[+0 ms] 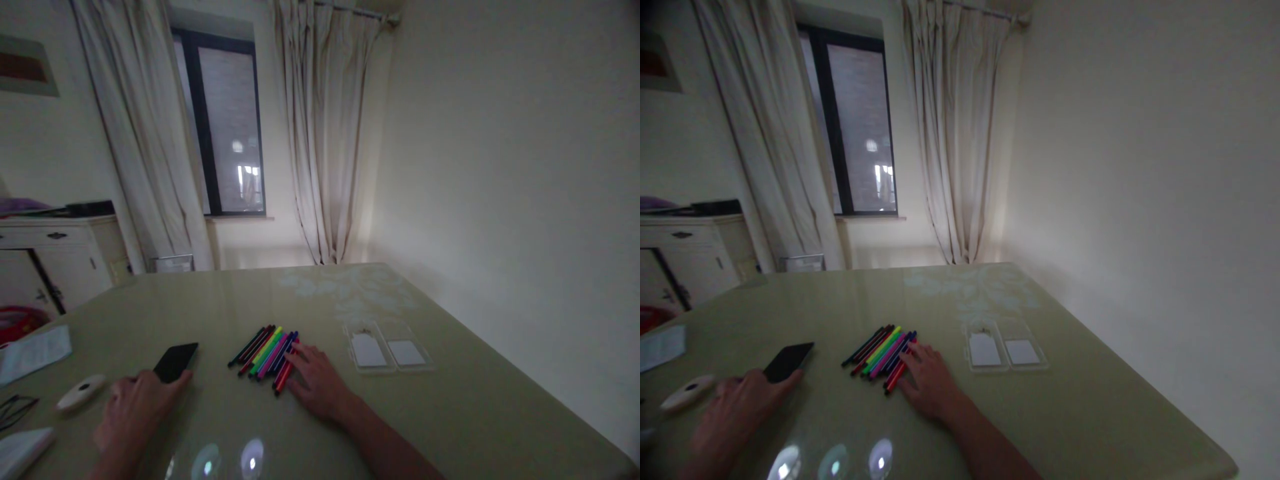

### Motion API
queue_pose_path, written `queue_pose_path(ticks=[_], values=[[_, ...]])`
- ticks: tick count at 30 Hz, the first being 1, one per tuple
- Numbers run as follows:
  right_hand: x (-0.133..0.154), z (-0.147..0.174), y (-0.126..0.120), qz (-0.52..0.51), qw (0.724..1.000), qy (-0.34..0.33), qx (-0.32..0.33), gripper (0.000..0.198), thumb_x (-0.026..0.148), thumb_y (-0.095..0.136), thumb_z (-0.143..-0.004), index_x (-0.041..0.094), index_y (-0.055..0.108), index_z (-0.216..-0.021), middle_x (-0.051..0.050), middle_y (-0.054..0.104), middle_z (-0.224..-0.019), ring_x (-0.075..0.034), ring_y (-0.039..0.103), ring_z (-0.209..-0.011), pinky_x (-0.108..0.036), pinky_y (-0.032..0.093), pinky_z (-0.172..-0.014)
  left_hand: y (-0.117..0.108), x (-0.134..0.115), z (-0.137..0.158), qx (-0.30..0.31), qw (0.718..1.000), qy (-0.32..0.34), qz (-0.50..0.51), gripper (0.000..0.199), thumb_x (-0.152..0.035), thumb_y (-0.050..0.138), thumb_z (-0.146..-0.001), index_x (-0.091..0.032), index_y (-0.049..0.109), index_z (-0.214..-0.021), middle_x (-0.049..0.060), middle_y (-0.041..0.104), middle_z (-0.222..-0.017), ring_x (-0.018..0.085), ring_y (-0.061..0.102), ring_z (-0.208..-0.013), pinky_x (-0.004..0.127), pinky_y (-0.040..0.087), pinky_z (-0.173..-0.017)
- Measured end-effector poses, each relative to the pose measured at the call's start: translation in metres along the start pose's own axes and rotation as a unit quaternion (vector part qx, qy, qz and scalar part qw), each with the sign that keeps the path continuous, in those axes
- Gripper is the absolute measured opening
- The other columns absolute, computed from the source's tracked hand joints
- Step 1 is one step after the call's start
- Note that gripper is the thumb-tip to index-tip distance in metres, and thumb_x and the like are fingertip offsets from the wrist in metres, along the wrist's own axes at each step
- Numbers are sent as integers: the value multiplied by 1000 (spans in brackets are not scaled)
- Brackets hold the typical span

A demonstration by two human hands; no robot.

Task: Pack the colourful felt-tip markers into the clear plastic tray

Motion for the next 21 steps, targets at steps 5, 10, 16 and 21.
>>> queue_pose_path(ticks=[5, 10, 16, 21], values=[[-1, 0, 0, 0, 1000, 5, 0, 57, 53, 49, -102, 27, 47, -153, -9, 42, -161, -29, 40, -145, -48, 31, -121, -12, -16, 14, 25, 999, -35, 24, 76, -71, 58, -72, -17, 57, -126, 24, 57, -137, 47, 66, -112, 61, 57, -86], [-3, 0, 2, 1, 1000, 3, 1, 57, 54, 48, -103, 27, 47, -153, -9, 42, -162, -29, 38, -147, -48, 29, -122, -29, -25, 25, -9, 997, -6, 75, 90, -68, 58, -75, -10, 47, -143, 28, 50, -141, 51, 61, -119, 66, 54, -92], [-5, 0, 2, 8, 1000, 14, 16, 59, 55, 48, -102, 27, 45, -154, -10, 39, -164, -29, 35, -149, -49, 26, -123, -57, -40, 44, -100, 989, 14, 104, 97, -77, 55, -76, -9, 44, -146, 27, 50, -139, 50, 64, -114, 65, 56, -88], [-3, 2, -1, -2, 1000, 18, 17, 59, 57, 46, -102, 26, 47, -154, -10, 41, -162, -29, 35, -149, -49, 26, -123, -70, -47, 54, -182, 974, 35, 130, 97, -78, 56, -76, -10, 46, -145, 25, 50, -138, 46, 63, -114, 59, 58, -86]])
Point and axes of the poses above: each hand's wrist, its own z-axis away from the middle knuckle, its own y-axis out of the palm, x = y × z, the point moved 6 cm from there along -z, towards the middle knuckle
